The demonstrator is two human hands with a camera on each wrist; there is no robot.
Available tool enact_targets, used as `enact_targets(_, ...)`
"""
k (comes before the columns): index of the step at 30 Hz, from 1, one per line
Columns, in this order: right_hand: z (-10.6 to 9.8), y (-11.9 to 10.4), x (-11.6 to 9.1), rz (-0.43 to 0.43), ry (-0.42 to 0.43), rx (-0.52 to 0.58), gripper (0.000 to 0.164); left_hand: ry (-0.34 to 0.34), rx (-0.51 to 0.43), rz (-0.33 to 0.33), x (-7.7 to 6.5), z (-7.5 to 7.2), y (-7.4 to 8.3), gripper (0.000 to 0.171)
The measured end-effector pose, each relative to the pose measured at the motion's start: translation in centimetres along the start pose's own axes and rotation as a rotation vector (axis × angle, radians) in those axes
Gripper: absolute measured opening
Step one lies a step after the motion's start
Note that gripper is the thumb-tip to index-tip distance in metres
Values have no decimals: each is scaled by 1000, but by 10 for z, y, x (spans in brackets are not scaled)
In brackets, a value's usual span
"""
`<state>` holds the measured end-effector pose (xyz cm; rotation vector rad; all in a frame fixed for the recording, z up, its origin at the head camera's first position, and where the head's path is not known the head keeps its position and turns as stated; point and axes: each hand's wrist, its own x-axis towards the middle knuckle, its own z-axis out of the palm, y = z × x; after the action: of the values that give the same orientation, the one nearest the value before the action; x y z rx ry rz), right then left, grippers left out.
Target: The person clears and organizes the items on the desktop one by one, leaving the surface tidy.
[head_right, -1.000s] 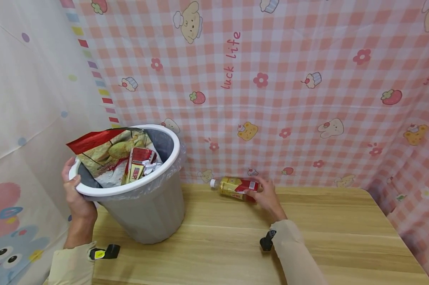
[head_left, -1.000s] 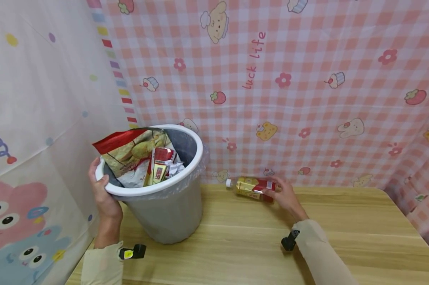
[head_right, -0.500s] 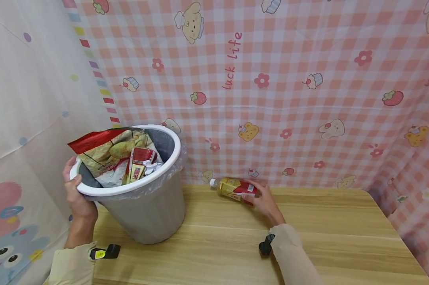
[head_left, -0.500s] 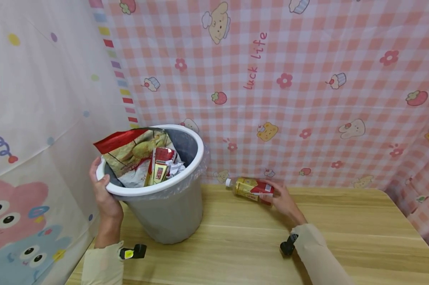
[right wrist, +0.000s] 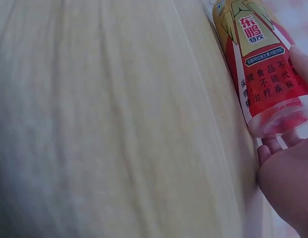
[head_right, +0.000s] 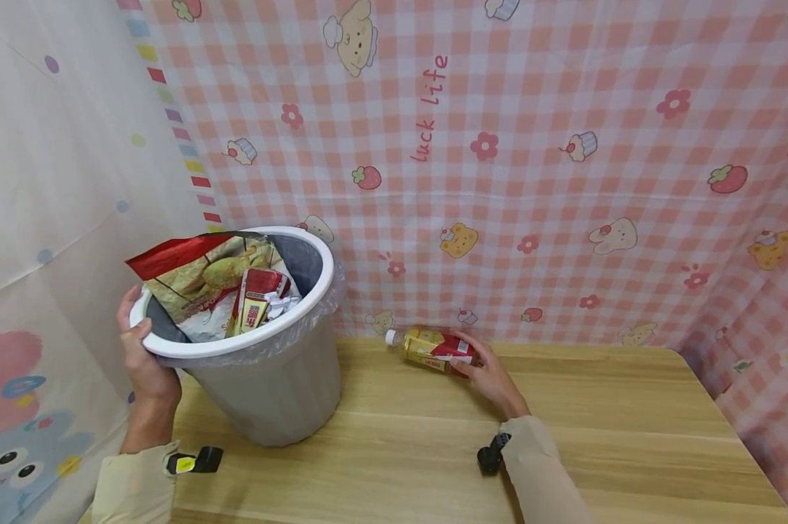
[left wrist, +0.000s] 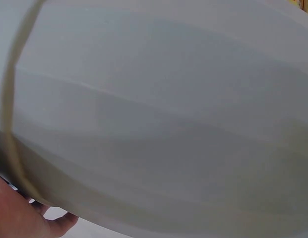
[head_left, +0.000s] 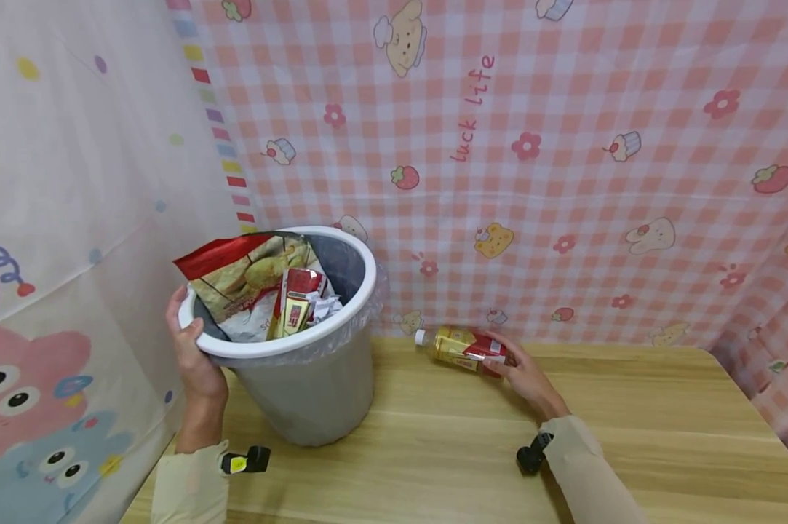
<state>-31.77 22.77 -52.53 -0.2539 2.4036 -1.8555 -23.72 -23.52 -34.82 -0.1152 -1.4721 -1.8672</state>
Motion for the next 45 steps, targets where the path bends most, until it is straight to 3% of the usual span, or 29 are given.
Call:
enact_targets(10,-1,2,1,5,-2,64,62,-18,12,-1,2,0,0,56)
enact_targets(19,1,2,2,-29,-9,98,61,10,29,-14,2,1,3,58)
enact_targets(29,3,1,2,-12,10,137,61,-4,77,-21,1,-4,3,48)
enact_targets(40,1,0,-3,2,32,104,62,-18,77,-33,2,-4,5,42)
enact_targets(45,-1,-4,-5,38,45,79,62,-12,30,-57,2,-3,8,38)
